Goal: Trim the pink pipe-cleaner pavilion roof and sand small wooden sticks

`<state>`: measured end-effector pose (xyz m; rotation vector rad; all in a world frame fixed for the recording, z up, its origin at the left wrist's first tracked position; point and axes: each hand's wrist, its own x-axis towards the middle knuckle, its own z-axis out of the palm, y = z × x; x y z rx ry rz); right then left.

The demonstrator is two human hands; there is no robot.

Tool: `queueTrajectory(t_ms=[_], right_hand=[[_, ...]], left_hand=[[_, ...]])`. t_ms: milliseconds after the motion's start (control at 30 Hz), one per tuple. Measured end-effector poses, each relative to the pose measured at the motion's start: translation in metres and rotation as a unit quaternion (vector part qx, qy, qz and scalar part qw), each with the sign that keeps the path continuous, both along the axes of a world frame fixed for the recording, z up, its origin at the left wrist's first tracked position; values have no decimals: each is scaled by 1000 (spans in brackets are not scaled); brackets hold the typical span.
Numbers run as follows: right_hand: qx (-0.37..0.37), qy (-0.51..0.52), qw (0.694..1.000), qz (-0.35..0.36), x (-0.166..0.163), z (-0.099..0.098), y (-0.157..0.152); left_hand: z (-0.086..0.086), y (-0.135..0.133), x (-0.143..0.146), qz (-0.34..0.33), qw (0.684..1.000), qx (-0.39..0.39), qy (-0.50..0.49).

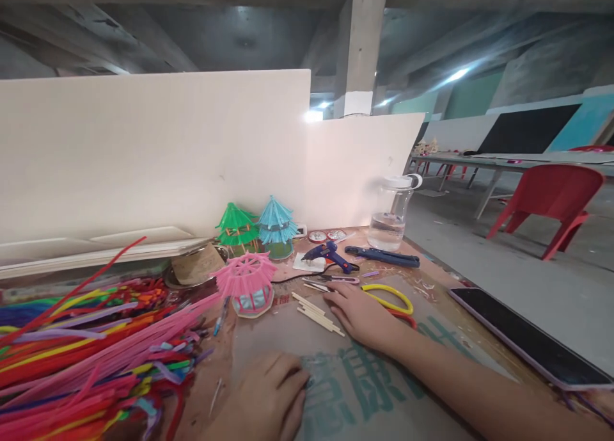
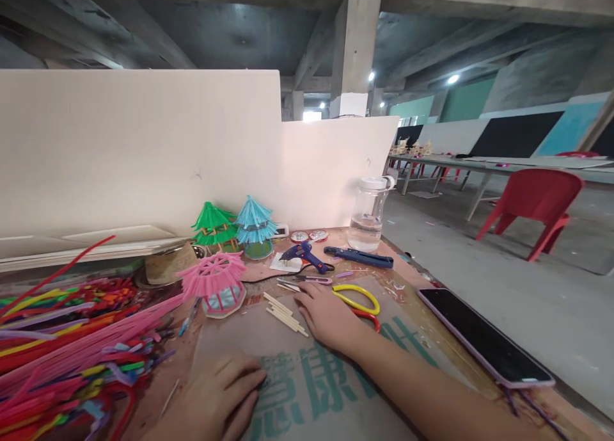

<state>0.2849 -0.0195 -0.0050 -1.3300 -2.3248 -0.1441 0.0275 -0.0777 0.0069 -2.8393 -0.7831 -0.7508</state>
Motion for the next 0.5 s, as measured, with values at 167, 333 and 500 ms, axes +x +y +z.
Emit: queueTrajectory(t_ms=[167, 333, 500], right_hand=[[75, -19, 997, 15, 0, -5, -1], [92, -40, 995, -1, 1, -2, -5], [97, -41, 994, -15, 1, -3, -5]], left_hand=[[-31, -8, 10, 28, 979, 162, 121], [-50, -21, 31, 108, 973, 183, 94], [-36, -18, 31, 63, 974, 192, 99]])
